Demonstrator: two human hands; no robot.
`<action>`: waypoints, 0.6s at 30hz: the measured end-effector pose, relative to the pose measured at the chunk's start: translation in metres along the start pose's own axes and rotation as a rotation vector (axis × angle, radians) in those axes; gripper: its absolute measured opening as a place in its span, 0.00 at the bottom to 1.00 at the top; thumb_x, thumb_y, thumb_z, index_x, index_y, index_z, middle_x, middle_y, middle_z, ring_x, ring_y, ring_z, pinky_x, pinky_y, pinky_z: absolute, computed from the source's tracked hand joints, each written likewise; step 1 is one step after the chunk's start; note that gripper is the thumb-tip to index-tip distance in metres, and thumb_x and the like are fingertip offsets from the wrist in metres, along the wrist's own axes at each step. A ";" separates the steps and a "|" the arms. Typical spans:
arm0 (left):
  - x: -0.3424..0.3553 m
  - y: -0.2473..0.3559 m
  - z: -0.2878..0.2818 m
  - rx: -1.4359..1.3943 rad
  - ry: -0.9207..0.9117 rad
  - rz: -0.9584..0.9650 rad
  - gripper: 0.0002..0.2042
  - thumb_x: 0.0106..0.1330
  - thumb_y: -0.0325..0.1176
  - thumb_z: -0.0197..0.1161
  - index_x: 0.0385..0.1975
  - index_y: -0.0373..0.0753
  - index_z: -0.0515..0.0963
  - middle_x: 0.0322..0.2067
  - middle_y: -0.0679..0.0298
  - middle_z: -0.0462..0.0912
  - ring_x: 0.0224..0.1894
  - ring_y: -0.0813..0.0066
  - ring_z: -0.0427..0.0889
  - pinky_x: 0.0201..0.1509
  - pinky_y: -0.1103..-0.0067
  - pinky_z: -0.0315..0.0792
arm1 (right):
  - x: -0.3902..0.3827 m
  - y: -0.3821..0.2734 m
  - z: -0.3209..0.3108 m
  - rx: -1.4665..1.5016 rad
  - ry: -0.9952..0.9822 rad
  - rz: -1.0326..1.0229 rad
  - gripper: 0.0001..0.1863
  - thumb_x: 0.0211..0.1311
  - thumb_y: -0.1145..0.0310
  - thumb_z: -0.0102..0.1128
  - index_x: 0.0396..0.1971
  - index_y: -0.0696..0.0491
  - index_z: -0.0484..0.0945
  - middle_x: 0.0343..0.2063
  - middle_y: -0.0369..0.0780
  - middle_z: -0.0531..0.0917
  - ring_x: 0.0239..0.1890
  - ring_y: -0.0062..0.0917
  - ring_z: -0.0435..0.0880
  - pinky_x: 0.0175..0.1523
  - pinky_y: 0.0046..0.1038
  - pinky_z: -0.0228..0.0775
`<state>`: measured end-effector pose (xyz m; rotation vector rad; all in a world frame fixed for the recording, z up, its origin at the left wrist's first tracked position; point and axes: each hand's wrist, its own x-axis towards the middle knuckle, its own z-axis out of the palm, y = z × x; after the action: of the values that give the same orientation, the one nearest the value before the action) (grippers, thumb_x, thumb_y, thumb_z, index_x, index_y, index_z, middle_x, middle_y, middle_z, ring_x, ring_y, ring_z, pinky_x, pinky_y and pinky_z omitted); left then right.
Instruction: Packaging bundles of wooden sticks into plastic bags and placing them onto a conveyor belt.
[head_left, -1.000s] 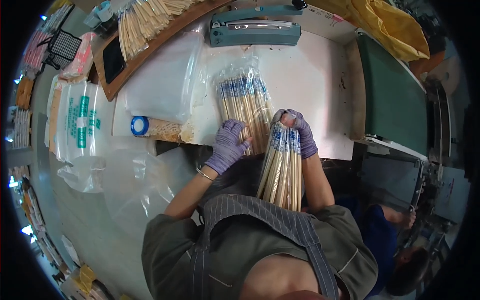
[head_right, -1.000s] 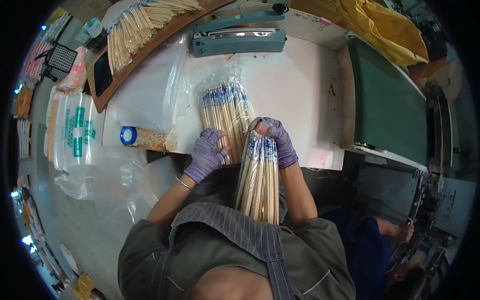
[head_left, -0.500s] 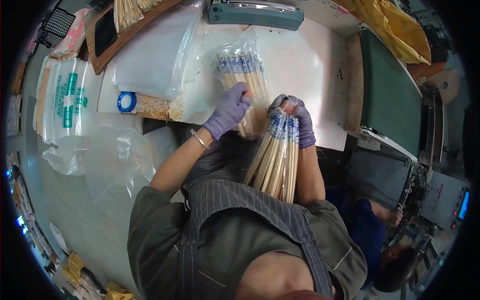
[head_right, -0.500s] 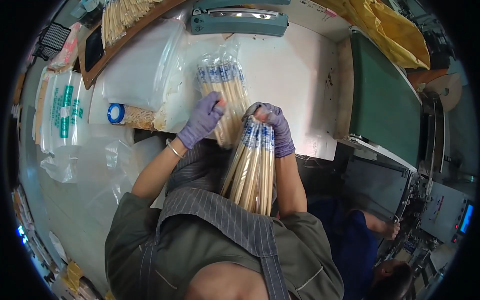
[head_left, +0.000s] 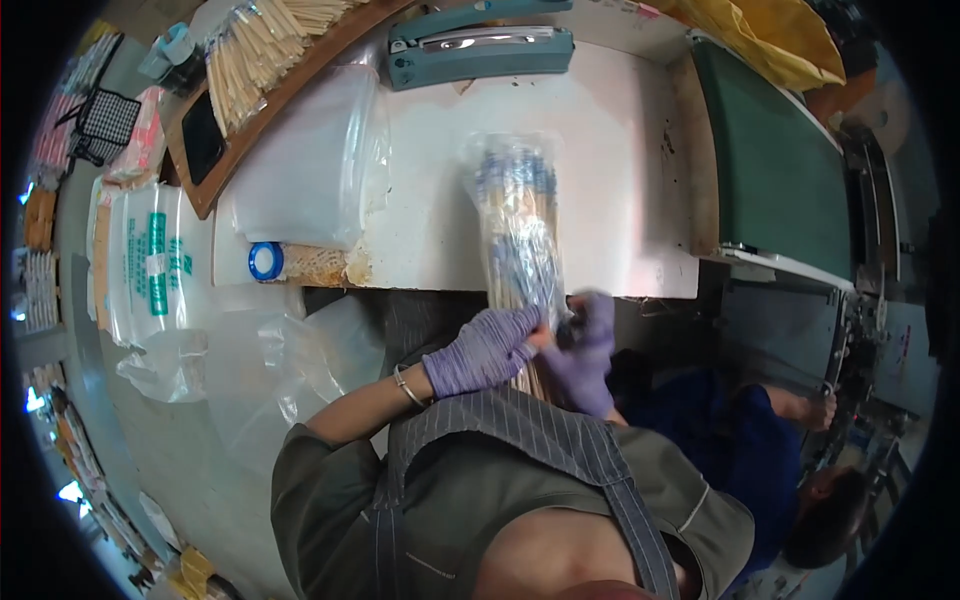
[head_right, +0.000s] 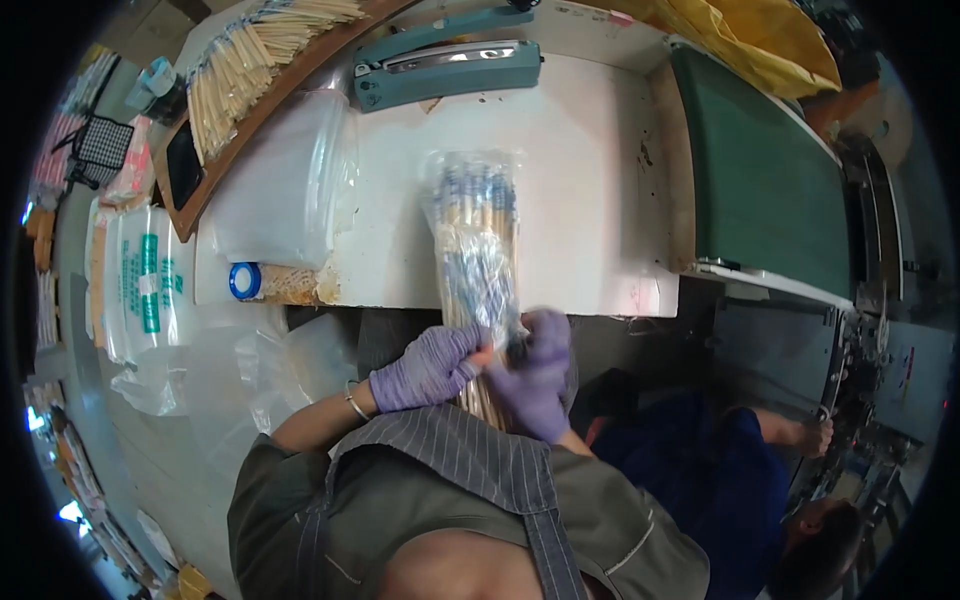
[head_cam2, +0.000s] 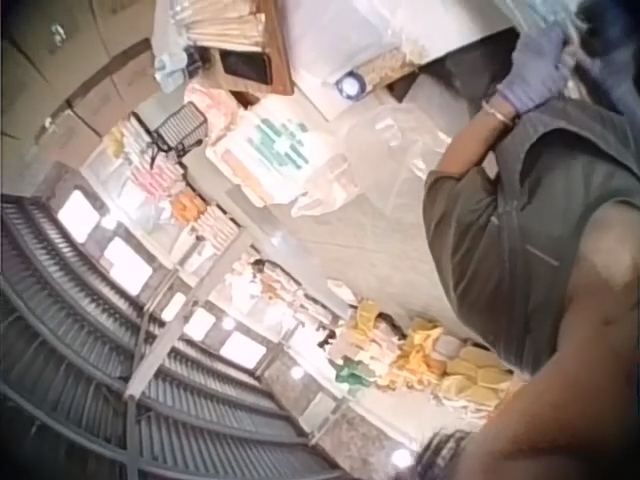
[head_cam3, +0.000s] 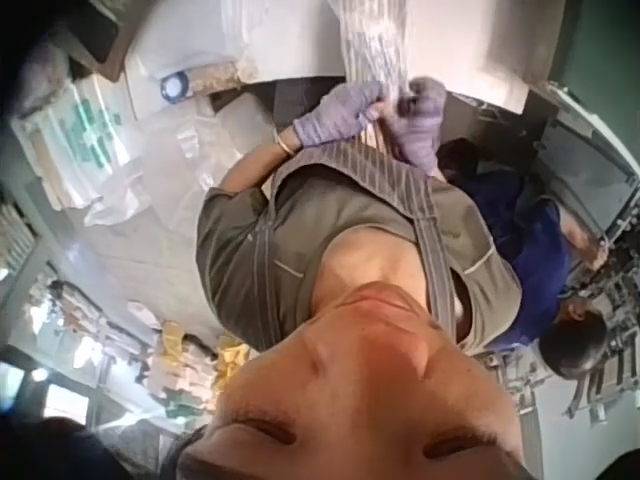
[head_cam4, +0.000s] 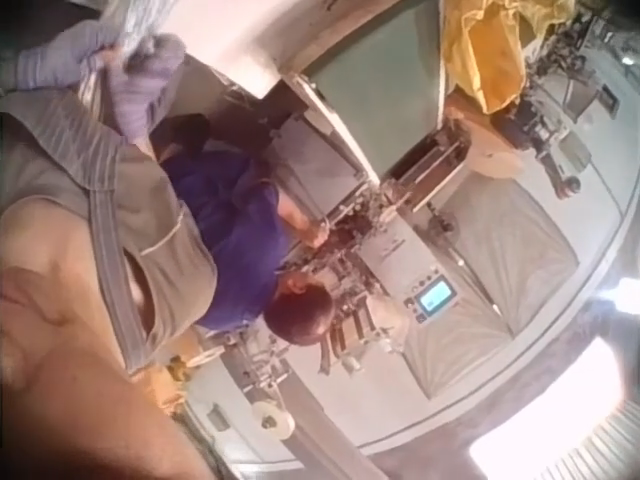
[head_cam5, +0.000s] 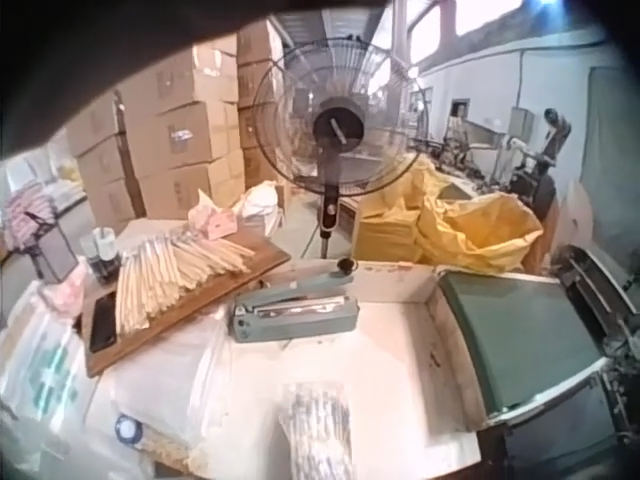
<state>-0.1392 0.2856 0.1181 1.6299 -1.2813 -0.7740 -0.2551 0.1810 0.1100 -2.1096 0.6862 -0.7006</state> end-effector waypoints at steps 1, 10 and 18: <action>0.001 -0.006 -0.002 -0.111 -0.023 -0.120 0.06 0.56 0.33 0.51 0.28 0.39 0.65 0.17 0.57 0.67 0.20 0.60 0.70 0.26 0.74 0.66 | 0.015 0.005 0.016 -0.092 0.026 -0.014 0.17 0.35 0.68 0.64 0.24 0.56 0.66 0.23 0.45 0.67 0.29 0.37 0.67 0.32 0.32 0.59; -0.022 -0.103 -0.005 0.670 0.484 -0.280 0.02 0.54 0.30 0.49 0.24 0.41 0.65 0.18 0.52 0.70 0.20 0.53 0.72 0.20 0.66 0.66 | 0.035 0.084 0.052 -0.268 -0.012 -0.069 0.10 0.36 0.74 0.57 0.15 0.53 0.64 0.15 0.43 0.68 0.16 0.38 0.67 0.22 0.36 0.59; -0.069 -0.066 -0.005 0.633 0.219 -0.037 0.07 0.52 0.36 0.54 0.21 0.41 0.68 0.20 0.57 0.69 0.15 0.59 0.69 0.18 0.70 0.65 | 0.019 0.048 0.020 0.129 -0.549 -0.124 0.09 0.44 0.68 0.61 0.13 0.52 0.72 0.11 0.39 0.72 0.14 0.24 0.71 0.20 0.25 0.62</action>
<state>-0.1268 0.3570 0.0563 2.1685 -1.4188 -0.1939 -0.2391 0.1521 0.0648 -2.0998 0.2039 -0.1976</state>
